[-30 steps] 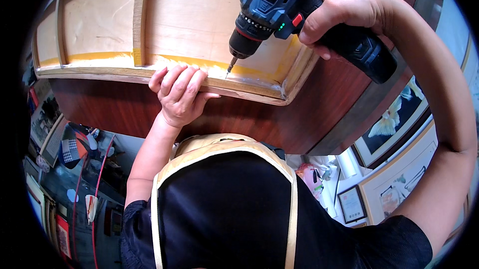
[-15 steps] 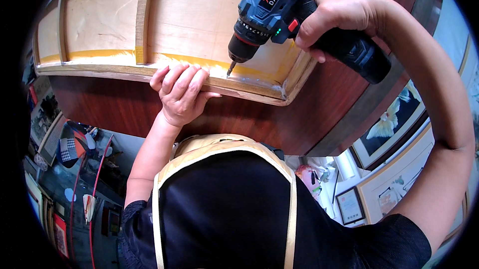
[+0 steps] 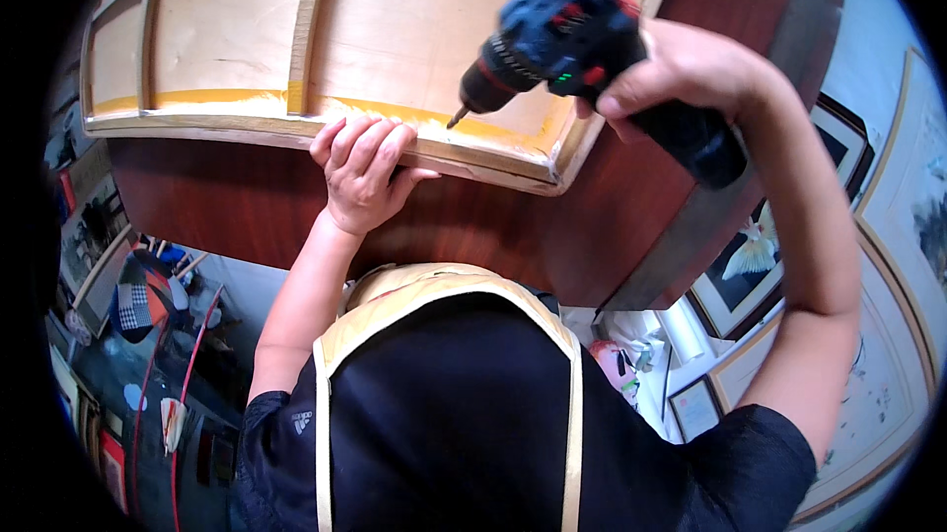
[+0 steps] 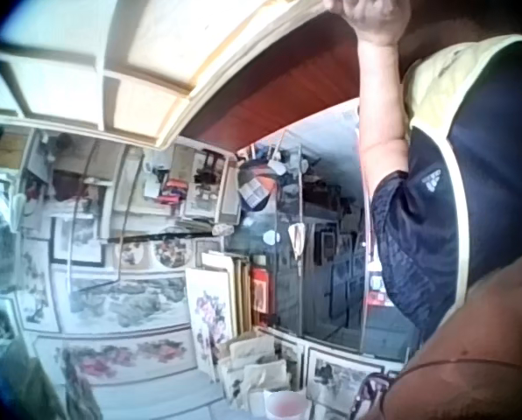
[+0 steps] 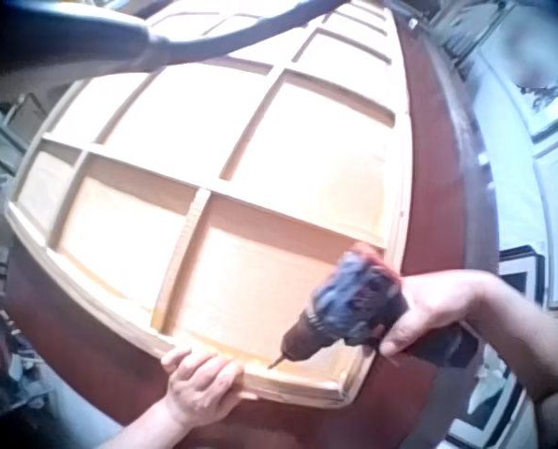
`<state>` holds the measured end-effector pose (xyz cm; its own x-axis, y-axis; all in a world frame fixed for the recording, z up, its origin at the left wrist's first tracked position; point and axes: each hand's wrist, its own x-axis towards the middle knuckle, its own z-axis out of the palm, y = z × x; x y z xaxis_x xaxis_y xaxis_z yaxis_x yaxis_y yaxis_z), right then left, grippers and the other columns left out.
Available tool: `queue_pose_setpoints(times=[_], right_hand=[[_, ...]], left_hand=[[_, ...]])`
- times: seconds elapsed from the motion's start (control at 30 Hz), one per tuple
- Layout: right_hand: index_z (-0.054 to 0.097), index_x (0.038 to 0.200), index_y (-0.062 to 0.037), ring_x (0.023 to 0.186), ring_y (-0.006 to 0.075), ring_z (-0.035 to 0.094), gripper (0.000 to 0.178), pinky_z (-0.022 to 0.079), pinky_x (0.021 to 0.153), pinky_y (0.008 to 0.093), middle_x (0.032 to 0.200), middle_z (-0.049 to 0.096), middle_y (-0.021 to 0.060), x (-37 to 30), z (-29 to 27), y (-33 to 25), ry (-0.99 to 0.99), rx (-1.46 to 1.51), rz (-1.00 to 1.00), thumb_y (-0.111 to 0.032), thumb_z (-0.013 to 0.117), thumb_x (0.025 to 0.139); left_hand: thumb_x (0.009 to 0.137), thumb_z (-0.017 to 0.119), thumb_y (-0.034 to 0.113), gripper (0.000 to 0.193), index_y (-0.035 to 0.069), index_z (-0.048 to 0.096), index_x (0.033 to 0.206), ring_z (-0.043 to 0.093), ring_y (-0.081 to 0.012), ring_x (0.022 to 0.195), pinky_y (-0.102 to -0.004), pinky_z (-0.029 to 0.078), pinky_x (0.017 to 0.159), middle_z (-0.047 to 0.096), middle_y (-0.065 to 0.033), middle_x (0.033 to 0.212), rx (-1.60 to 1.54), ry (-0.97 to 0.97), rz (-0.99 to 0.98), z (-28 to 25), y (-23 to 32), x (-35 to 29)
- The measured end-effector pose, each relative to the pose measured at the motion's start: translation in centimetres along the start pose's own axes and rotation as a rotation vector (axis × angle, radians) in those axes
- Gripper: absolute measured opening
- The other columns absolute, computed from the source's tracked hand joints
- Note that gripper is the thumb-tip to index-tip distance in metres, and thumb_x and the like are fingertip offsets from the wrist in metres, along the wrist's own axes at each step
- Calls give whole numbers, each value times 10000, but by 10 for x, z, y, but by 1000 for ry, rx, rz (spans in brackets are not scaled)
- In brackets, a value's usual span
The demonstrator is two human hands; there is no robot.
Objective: The person uses a cordless drill to drive screws into the wooden frame of a large, grid-patterned panel. They systematically move along the edges and internal supports of the panel, securing the structure while it rests on a workbench.
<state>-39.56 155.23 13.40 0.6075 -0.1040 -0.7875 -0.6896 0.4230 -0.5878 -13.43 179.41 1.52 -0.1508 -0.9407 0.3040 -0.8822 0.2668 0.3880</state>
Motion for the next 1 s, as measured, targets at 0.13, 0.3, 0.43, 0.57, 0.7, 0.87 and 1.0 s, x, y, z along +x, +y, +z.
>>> queue_pose_setpoints(times=[0.13, 0.3, 0.43, 0.57, 0.7, 0.87, 1.0], right_hand=[[644, 963, 81, 512, 184, 624, 560, 532, 543, 290, 667, 651, 117, -85, 56, 42, 263, 407, -82, -331, 775, 607], [617, 1086, 79, 550, 217, 648, 580, 557, 541, 341, 849, 696, 192, -126, 136, 131, 200, 897, -307, -174, 750, 581], [628, 1036, 93, 558, 212, 647, 503, 556, 584, 325, 810, 688, 184, -118, 193, 144, 141, 938, -297, -177, 729, 624], [634, 1002, 94, 585, 203, 644, 470, 530, 579, 311, 697, 666, 153, -101, 256, 167, 121, 930, -310, -244, 694, 680], [628, 1015, 53, 574, 209, 622, 442, 535, 610, 319, 673, 640, 120, -64, 332, 181, -19, 1179, -363, -255, 678, 702], [592, 1049, -14, 576, 186, 551, 384, 477, 593, 327, 656, 586, 72, 13, 417, 140, -78, 1099, -516, -297, 634, 793], [607, 1042, -1, 575, 178, 543, 406, 463, 598, 310, 650, 585, 62, 81, 487, 66, -60, 1045, -523, -298, 643, 768]], left_hand=[[834, 687, 522, 451, 166, 646, 1107, 570, -196, 1078, -422, 313, 1061, 625, -3, 1073, -23, 0, -3, -2, 3, 3], [788, 745, 479, 491, 147, 629, 1132, 558, -200, 1083, -429, 308, 1073, 607, -12, 1099, -13, 34, 32, -5, 4, 5], [786, 770, 390, 730, 105, 489, 1397, 371, -325, 1392, -488, 267, 1163, 440, -124, 1461, -52, -10, 23, -26, 15, -11], [820, 759, 322, 786, 75, 397, 1472, 234, -388, 1464, -546, 198, 1184, 318, -158, 1556, -100, -1, -37, -69, 29, -63], [836, 744, 329, 743, 77, 419, 1455, 272, -374, 1444, -543, 174, 1190, 356, -150, 1527, -199, -26, -61, -114, 20, -133], [848, 726, 335, 677, 76, 468, 1417, 316, -357, 1420, -532, 189, 1187, 414, -142, 1485, -200, -3, -111, -181, -38, -234], [849, 719, 333, 619, 87, 503, 1375, 359, -345, 1385, -546, 228, 1162, 458, -129, 1437, -166, 15, -196, -236, -113, -325]])
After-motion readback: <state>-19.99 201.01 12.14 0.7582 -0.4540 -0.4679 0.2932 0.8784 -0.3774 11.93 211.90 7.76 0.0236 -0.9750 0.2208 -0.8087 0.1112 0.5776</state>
